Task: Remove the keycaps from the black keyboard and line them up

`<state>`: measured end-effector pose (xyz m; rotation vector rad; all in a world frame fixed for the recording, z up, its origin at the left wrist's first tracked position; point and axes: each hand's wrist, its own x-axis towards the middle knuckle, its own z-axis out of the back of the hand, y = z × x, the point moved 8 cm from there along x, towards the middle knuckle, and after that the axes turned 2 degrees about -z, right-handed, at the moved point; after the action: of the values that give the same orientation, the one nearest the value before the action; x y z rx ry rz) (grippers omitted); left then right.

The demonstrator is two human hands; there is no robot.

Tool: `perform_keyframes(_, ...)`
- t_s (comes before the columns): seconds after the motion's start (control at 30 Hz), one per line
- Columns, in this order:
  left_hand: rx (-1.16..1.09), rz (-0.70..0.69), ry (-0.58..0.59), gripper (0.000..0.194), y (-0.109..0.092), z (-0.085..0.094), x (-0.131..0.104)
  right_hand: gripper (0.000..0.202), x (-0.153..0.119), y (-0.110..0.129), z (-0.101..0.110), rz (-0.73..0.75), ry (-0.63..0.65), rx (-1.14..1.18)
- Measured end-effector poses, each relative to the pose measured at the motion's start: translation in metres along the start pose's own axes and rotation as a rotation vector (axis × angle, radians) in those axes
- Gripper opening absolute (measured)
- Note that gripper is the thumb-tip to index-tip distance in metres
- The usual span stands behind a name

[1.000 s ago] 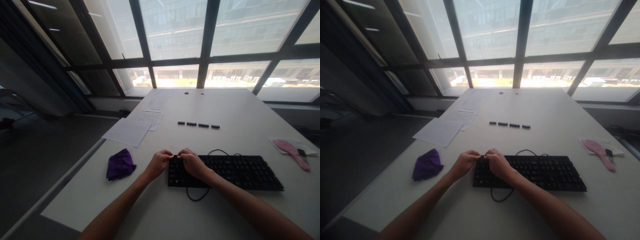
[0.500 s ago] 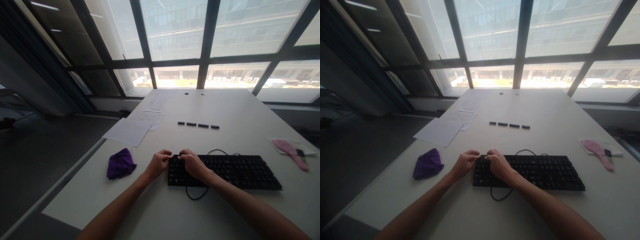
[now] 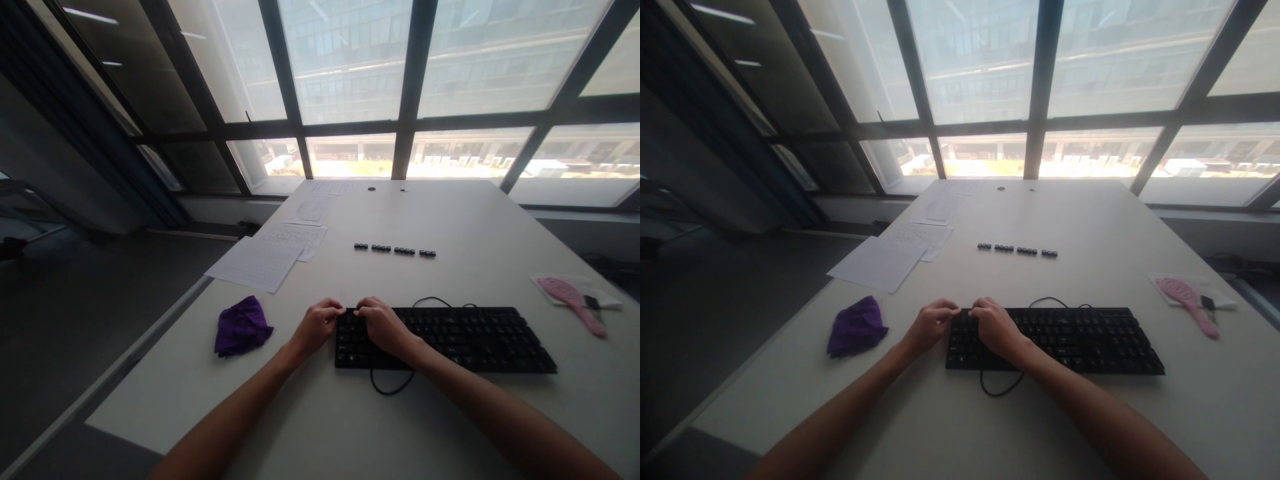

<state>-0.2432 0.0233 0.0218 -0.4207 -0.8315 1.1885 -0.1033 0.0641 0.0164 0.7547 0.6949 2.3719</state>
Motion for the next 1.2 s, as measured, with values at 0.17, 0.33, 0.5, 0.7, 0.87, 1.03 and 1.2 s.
perform_keyframes(0.17, 0.001, -0.051, 0.005, 0.023, 0.0, -0.001, -0.004, 0.031, 0.0, 0.001, 0.0, 0.006, -0.001, -0.005)
perform_keyframes(0.33, -0.026, -0.033, -0.009, 0.024, 0.003, -0.002, -0.007, 0.032, 0.0, 0.003, 0.002, 0.013, -0.001, -0.002)
perform_keyframes(0.5, -0.035, 0.012, -0.025, 0.027, 0.012, -0.004, -0.011, 0.032, 0.0, 0.005, 0.003, 0.022, -0.005, -0.01)
perform_keyframes(0.7, -0.051, 0.045, -0.04, 0.027, 0.016, -0.002, -0.011, 0.03, -0.001, 0.002, 0.001, 0.026, -0.02, -0.005)
perform_keyframes(0.87, -0.023, -0.047, -0.031, 0.022, 0.01, -0.002, -0.01, 0.03, -0.001, 0.005, 0.002, 0.045, -0.011, -0.02)
perform_keyframes(1.03, -0.024, -0.073, -0.046, 0.02, 0.01, -0.003, -0.011, 0.032, -0.002, 0.005, 0.002, 0.052, -0.013, -0.02)
perform_keyframes(1.2, -0.06, 0.023, -0.055, 0.02, 0.013, -0.001, -0.009, 0.031, -0.002, 0.006, 0.002, 0.056, -0.011, -0.02)
